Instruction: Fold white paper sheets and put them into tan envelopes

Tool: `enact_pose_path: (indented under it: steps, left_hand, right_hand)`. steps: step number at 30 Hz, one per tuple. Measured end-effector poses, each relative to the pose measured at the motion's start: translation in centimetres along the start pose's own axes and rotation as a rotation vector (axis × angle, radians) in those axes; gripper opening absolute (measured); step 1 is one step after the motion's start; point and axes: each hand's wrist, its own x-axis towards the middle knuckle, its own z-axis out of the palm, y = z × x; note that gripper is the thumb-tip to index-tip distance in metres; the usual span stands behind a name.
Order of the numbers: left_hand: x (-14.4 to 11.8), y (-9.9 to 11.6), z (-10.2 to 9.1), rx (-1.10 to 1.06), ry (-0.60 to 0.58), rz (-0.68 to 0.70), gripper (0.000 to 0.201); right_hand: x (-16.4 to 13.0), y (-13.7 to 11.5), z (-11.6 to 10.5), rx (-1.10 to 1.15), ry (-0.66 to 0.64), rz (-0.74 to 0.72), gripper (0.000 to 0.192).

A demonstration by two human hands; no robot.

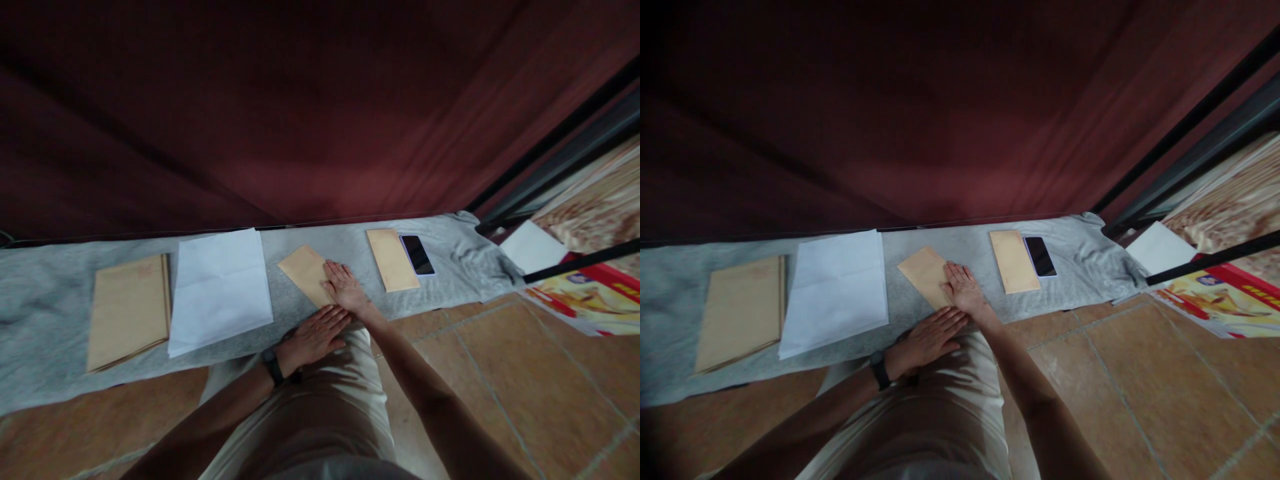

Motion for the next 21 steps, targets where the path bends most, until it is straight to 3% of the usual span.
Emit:
enact_pose_path:
  steps: [16,21]
  left_hand:
    - [-3.4,-0.4,-1.3,-0.006,-0.024,-0.008,0.061]
    - [-2.2,-1.2,-2.0,-0.02,0.015,-0.092,0.053]
  right_hand:
    - [-5.5,1.7,-1.1,-0.028,0.062,0.09,0.058]
    - [-6.0,1.7,-1.2,-0.029,0.07,0.115,0.059]
